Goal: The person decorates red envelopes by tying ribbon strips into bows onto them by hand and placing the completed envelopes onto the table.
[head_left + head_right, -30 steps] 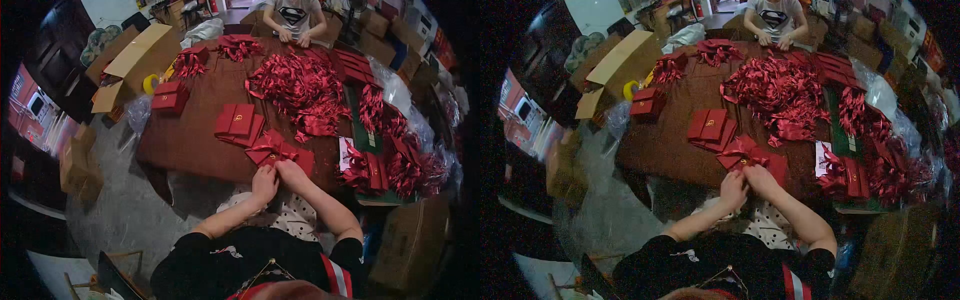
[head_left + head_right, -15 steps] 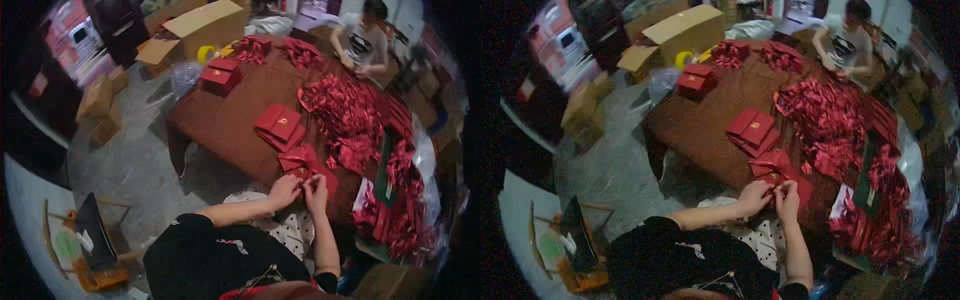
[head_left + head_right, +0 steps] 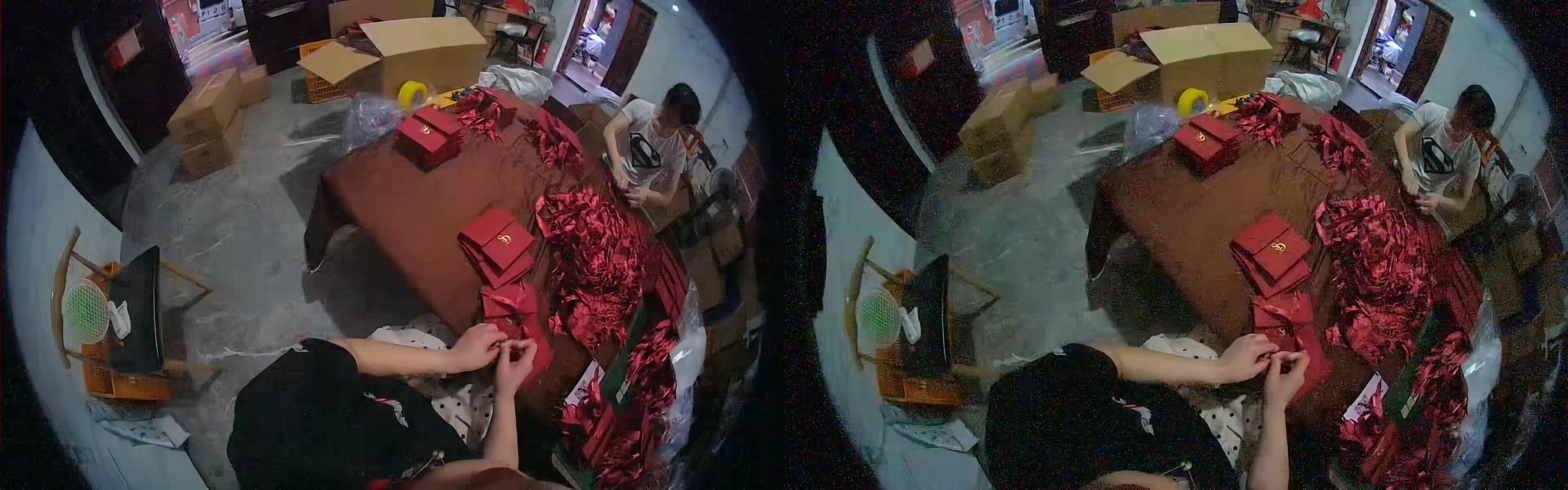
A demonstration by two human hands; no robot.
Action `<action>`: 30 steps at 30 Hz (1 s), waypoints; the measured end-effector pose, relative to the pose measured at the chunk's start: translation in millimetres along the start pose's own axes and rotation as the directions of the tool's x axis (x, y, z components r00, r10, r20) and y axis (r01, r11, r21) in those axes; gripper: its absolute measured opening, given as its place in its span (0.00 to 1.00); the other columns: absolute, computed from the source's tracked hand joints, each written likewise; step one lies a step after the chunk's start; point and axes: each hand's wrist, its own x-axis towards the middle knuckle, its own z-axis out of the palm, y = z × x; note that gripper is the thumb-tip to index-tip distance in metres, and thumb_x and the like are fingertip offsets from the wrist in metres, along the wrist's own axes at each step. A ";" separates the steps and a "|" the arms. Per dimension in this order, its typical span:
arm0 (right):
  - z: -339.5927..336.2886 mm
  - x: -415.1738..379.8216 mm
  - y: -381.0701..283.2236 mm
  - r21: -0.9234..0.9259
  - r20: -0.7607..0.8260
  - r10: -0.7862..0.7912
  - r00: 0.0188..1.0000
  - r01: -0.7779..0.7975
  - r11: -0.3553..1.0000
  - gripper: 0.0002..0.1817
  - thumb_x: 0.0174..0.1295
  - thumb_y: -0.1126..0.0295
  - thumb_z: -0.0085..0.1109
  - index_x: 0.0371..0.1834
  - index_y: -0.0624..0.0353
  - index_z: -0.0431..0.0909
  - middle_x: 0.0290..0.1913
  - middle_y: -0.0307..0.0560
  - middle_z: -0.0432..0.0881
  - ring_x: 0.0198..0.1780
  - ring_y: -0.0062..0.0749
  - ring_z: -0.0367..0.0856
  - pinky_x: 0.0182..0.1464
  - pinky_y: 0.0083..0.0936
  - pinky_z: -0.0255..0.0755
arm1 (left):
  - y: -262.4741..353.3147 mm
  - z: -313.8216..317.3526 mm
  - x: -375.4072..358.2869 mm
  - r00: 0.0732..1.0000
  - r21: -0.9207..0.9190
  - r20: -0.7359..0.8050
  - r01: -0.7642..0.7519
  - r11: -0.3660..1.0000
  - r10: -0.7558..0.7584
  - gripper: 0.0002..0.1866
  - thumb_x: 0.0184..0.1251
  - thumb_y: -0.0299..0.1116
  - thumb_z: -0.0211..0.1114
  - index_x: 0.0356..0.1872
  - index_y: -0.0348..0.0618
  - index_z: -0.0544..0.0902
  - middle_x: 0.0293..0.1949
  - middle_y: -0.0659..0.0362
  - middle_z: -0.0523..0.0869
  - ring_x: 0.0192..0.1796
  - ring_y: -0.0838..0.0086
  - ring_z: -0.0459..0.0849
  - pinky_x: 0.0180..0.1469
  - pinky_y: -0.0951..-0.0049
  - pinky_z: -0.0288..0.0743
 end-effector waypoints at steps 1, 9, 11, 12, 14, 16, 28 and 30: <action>0.2 -1.9 3.7 -0.094 -0.026 -0.009 1.000 0.007 0.996 0.11 0.65 0.74 0.66 0.41 0.61 0.70 0.34 0.43 0.80 0.37 0.30 0.79 0.43 0.27 0.75 | 1.5 -3.6 0.1 1.000 0.004 0.019 -0.019 1.000 0.019 0.15 0.64 0.30 0.66 0.50 0.38 0.85 0.42 0.50 0.81 0.48 0.55 0.80 0.50 0.54 0.75; -17.0 -2.4 -5.0 -0.533 0.080 -0.234 0.969 0.240 0.812 0.10 0.58 0.74 0.69 0.37 0.58 0.75 0.36 0.46 0.82 0.42 0.47 0.77 0.47 0.43 0.70 | 6.8 -49.5 28.7 0.891 0.158 0.435 0.067 0.985 -0.130 0.20 0.64 0.37 0.64 0.56 0.43 0.85 0.50 0.50 0.79 0.53 0.55 0.80 0.53 0.56 0.76; -11.4 -5.3 -24.4 -0.532 0.025 -0.240 0.970 0.216 0.818 0.11 0.57 0.76 0.68 0.37 0.59 0.74 0.34 0.45 0.82 0.42 0.45 0.79 0.47 0.41 0.71 | -1.6 -38.2 31.0 0.905 0.250 0.418 -0.029 0.968 -0.081 0.16 0.66 0.39 0.66 0.51 0.45 0.87 0.49 0.53 0.81 0.52 0.55 0.82 0.52 0.55 0.78; -12.5 -4.7 -14.9 -0.444 0.016 -0.138 0.990 0.131 0.886 0.09 0.58 0.74 0.68 0.36 0.59 0.75 0.35 0.46 0.82 0.42 0.47 0.79 0.47 0.41 0.71 | -2.2 -38.3 29.0 0.917 0.228 0.391 -0.010 0.974 -0.082 0.15 0.65 0.37 0.66 0.51 0.45 0.87 0.48 0.53 0.82 0.52 0.55 0.82 0.52 0.55 0.78; -10.1 -6.2 7.3 -0.291 -0.045 -0.022 0.999 0.008 0.957 0.08 0.57 0.75 0.70 0.34 0.61 0.77 0.36 0.49 0.81 0.42 0.48 0.78 0.45 0.40 0.71 | -3.1 -32.0 30.6 0.932 0.230 0.361 -0.089 0.969 0.000 0.15 0.60 0.31 0.64 0.48 0.43 0.86 0.48 0.51 0.83 0.53 0.52 0.82 0.52 0.53 0.78; -12.6 -6.0 -18.9 -0.308 -0.067 0.011 0.998 -0.031 0.951 0.09 0.53 0.77 0.70 0.34 0.61 0.78 0.35 0.49 0.82 0.42 0.48 0.80 0.47 0.40 0.73 | -1.7 -23.6 26.8 0.964 0.222 0.245 -0.161 0.962 0.105 0.16 0.56 0.29 0.63 0.47 0.42 0.85 0.50 0.48 0.84 0.53 0.50 0.82 0.55 0.52 0.77; 0.8 -8.6 2.3 -0.123 -0.239 0.106 0.965 -0.138 0.983 0.14 0.49 0.71 0.69 0.34 0.56 0.73 0.32 0.48 0.82 0.39 0.49 0.82 0.40 0.45 0.74 | -9.3 -39.0 56.3 0.759 0.129 0.506 -0.536 0.834 0.409 0.16 0.55 0.28 0.68 0.47 0.40 0.88 0.39 0.43 0.85 0.44 0.46 0.83 0.49 0.50 0.75; 0.5 -6.5 -2.8 -0.212 -0.262 0.056 0.964 -0.114 0.971 0.14 0.48 0.70 0.69 0.34 0.56 0.73 0.32 0.47 0.82 0.38 0.49 0.82 0.40 0.45 0.74 | -7.0 -37.3 58.0 0.732 0.110 0.542 -0.548 0.829 0.412 0.15 0.55 0.28 0.68 0.46 0.39 0.88 0.39 0.43 0.85 0.44 0.46 0.82 0.49 0.50 0.75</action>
